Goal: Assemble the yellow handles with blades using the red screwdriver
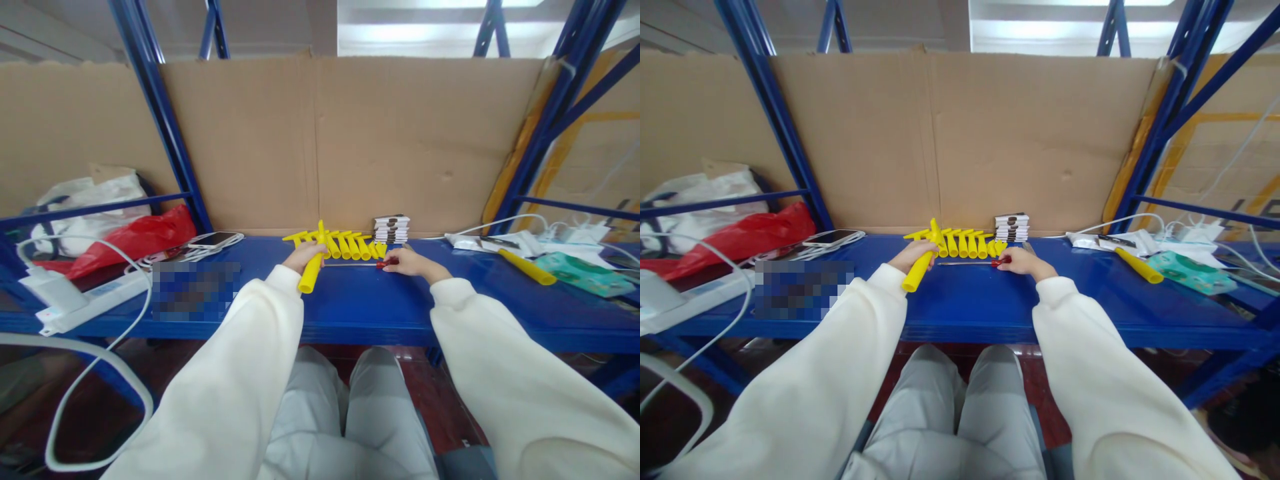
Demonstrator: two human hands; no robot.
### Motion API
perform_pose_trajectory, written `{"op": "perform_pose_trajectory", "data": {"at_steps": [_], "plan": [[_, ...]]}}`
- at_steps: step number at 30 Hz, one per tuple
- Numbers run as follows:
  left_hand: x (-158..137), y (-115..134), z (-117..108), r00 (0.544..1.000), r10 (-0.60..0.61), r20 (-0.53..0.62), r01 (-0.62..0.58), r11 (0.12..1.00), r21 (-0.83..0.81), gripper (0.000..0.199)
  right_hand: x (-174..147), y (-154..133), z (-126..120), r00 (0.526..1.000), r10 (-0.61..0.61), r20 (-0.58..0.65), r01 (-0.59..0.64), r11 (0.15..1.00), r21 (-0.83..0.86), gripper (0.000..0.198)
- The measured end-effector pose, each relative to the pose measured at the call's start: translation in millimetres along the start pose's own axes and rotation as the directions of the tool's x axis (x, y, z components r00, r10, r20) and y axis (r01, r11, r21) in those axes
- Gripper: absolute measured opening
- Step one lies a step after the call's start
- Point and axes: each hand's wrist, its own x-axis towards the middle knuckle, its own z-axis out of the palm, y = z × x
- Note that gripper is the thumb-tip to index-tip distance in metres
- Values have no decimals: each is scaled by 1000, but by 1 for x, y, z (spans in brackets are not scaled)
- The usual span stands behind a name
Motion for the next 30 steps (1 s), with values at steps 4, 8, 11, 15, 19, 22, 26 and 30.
{"op": "perform_pose_trajectory", "data": {"at_steps": [4,8,11,15,19,22,26,30], "plan": [[-3,1,-3,997,-3,79,-3,997,83,11,-3,1,1,998,-3,-59,0,999,-41,15],[-1,-2,-4,994,-25,105,15,996,89,9,-3,2,-1,997,-13,-73,8,998,-65,14],[1,-3,-3,995,-32,99,23,996,85,9,-2,4,-2,995,-8,-96,4,999,-39,16],[1,-3,-3,995,-31,97,22,995,93,11,-2,5,-3,994,-8,-113,10,1000,19,18],[1,-4,-2,994,-33,104,20,993,119,13,-3,6,-3,996,-6,-88,8,1000,19,18],[1,-4,-1,993,-26,116,9,990,140,11,-2,8,-1,999,3,-49,-1,999,44,17],[-2,-4,3,985,5,173,-31,988,153,26,0,8,2,1000,30,8,-31,994,101,18],[-6,-4,15,972,64,227,-103,981,165,66,3,-5,7,1000,11,-24,-7,987,160,15]]}}
